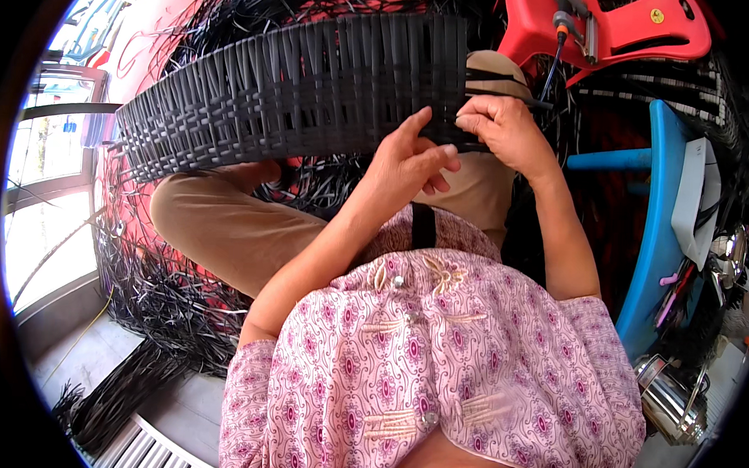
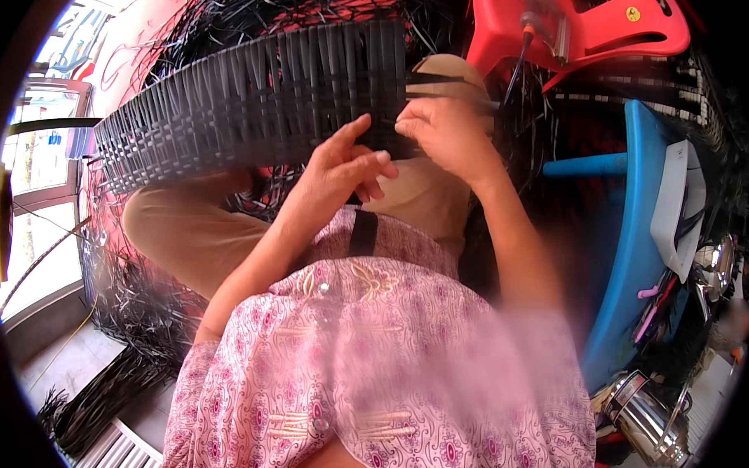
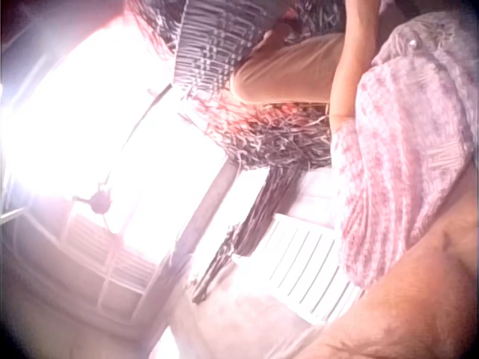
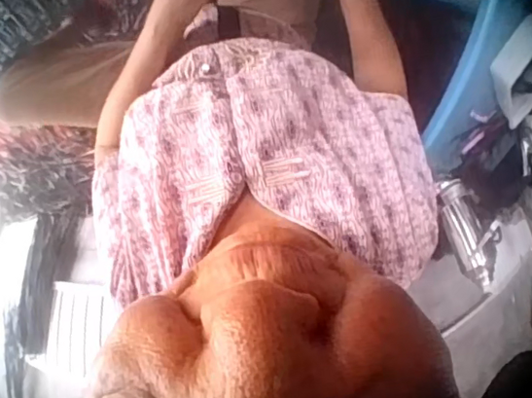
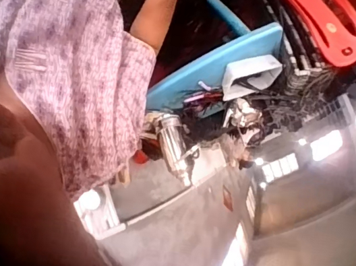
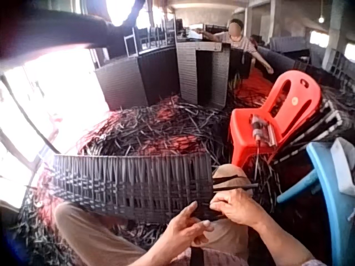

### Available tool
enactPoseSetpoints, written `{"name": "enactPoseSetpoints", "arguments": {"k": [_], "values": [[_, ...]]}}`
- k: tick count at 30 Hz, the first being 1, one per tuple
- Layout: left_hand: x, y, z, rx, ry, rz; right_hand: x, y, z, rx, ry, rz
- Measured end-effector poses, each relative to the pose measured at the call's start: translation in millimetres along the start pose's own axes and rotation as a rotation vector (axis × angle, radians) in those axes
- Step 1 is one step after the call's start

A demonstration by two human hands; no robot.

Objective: The person sits cross-legged on the floor and weaves black plastic strips into a large, curved furniture frame. They interlace the strips by hand, pulling them through the existing weave to create a tight pattern. The person occasionally lifts and rotates the frame to access different sections.

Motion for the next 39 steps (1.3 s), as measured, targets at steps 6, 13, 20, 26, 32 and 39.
{"name": "enactPoseSetpoints", "arguments": {"k": [6, 13, 20, 26, 32, 39], "values": [[5, -4, 4, 0.288, -0.051, -0.057, 2, -11, -9, 0.299, 0.161, 0.055], [11, -7, 2, 0.353, -0.034, -0.07, 5, -7, -10, 0.188, 0.179, 0.08], [14, 2, 5, -0.411, 0.226, -0.257, 10, 6, -9, 0.031, 0.169, -0.052], [-18, 17, 15, -1.075, 0.54, -0.39, 20, 8, -13, -0.11, 0.257, -0.154], [-28, 17, 13, -1.143, 0.554, -0.293, 24, 4, -17, -0.114, 0.308, -0.08], [-30, 13, 5, -1.213, 0.568, -0.267, 26, 6, -16, -0.113, 0.282, -0.081]]}}
Point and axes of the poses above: each hand's wrist, its own x-axis away from the middle knuckle, its own z-axis out of the back of the hand, y = z × x, the point moved 3 cm from there along -x, towards the middle knuckle, and after that the axes turned 11 degrees about -y, right-handed, at the moved point
